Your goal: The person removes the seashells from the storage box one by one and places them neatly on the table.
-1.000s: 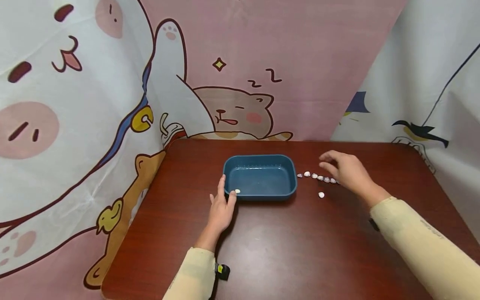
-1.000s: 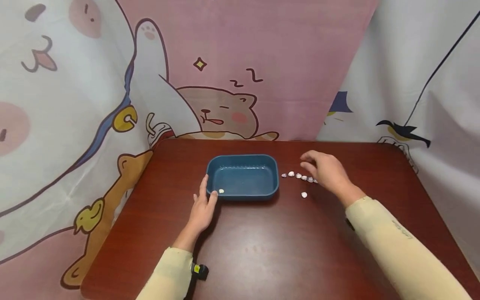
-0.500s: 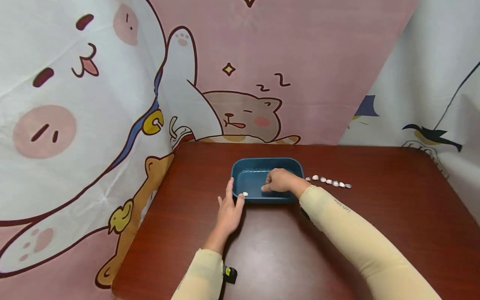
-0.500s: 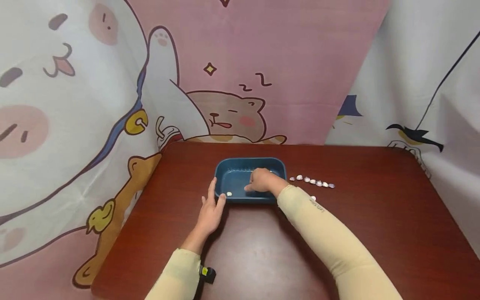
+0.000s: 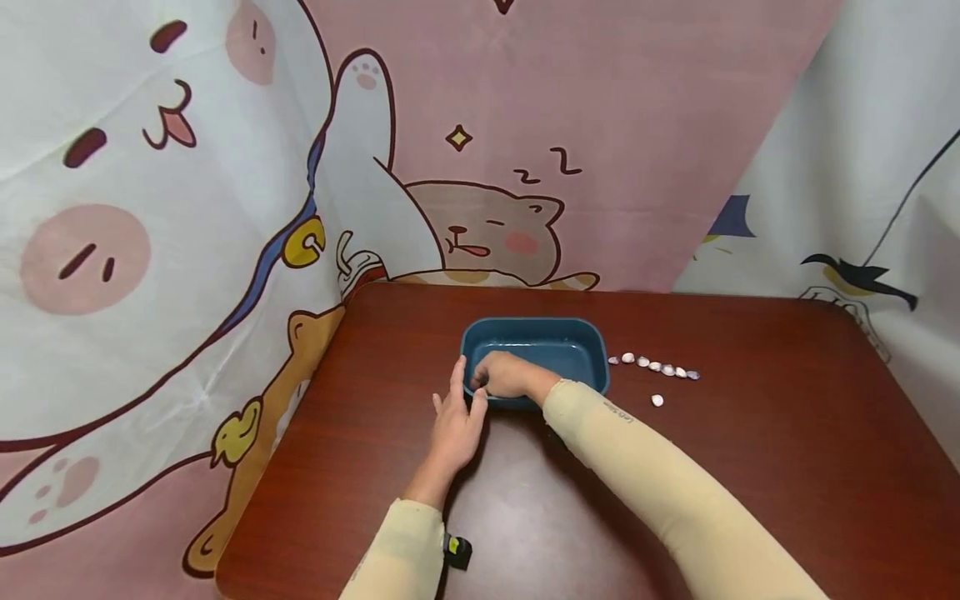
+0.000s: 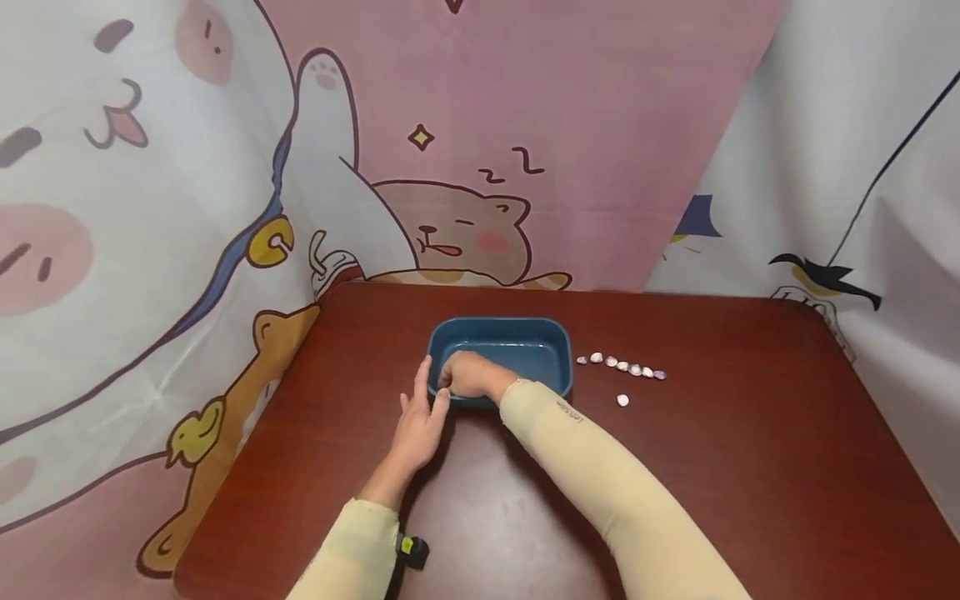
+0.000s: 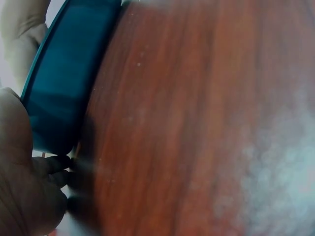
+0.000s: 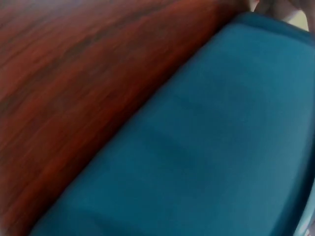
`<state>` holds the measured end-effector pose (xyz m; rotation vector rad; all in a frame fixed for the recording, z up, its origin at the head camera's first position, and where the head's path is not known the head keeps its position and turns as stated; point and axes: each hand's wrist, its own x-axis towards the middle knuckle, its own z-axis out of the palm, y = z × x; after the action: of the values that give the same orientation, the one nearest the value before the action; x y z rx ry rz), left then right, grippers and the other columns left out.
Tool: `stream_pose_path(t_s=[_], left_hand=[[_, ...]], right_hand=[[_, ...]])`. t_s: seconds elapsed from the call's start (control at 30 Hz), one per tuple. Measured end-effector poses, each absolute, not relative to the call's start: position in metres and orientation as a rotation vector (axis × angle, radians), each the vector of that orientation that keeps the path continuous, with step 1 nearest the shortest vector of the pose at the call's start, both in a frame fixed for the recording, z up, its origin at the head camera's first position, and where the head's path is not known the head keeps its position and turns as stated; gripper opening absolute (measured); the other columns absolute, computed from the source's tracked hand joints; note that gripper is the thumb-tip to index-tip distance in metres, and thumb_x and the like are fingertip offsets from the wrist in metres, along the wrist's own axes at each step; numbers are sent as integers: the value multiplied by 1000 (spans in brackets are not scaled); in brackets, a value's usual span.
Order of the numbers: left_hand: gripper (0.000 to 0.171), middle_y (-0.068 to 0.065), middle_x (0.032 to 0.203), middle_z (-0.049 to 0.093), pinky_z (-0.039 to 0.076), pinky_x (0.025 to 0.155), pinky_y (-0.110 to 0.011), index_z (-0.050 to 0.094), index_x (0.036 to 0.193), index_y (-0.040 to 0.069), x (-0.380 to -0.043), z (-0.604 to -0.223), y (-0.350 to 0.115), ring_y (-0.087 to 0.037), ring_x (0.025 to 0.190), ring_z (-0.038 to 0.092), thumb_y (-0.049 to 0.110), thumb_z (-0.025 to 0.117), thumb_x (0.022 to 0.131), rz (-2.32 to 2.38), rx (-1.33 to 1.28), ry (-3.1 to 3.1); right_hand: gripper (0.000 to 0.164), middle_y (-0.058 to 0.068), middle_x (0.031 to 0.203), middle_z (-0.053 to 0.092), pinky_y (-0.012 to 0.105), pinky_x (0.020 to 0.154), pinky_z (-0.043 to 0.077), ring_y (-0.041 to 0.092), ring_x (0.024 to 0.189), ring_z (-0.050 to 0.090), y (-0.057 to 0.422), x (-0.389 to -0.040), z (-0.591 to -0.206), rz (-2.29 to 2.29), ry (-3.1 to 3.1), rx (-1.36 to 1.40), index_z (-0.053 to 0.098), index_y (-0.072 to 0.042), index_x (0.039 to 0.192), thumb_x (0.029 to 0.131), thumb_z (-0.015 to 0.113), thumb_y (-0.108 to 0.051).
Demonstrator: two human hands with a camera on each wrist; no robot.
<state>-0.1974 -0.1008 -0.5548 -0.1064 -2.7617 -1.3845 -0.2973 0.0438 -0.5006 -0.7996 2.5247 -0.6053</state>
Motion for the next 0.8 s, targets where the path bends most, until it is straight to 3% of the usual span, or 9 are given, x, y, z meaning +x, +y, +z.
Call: stream_pose_path(t_s=[0.13,0.27,0.37,0.53,0.8], left_hand=[[70,-21,168,44,1,128,-76,12,174,26,-199,-563,-101,-48,146,53,49,38,113,-1409,-146,-2701],[69,-22,166,47,4,126,-80,15,173,23,-199,-561,-100,-48,149,49,45,42,113,-1404,-146,-2668],[68,-21,166,47,4,126,-80,15,173,20,-199,-559,-99,-45,151,48,39,43,114,-1377,-148,-2681],[69,-20,170,42,3,128,-78,13,173,23,-198,-555,-98,-44,154,45,39,43,114,-1385,-136,-2705],[69,-19,172,38,3,127,-78,12,174,24,-197,-557,-100,-46,155,42,40,43,114,-1413,-149,-2693]], right_hand=[[16,3,105,82,38,94,61,19,101,73,38,-298,-502,-550,2611,-890,84,-11,101,97,72,-2],[9,-1,88,78,33,81,60,12,83,67,39,-301,-505,-469,2699,-956,82,-14,87,94,81,-9],[13,-2,80,74,32,73,56,12,75,62,42,-304,-505,-435,2709,-948,78,-14,82,93,84,-15],[9,0,88,76,36,82,59,15,84,68,43,-305,-499,-336,2663,-933,80,-15,89,98,79,-18],[21,14,114,77,42,97,60,28,108,73,39,-300,-494,-52,2717,-1001,77,-9,100,109,58,-9]])
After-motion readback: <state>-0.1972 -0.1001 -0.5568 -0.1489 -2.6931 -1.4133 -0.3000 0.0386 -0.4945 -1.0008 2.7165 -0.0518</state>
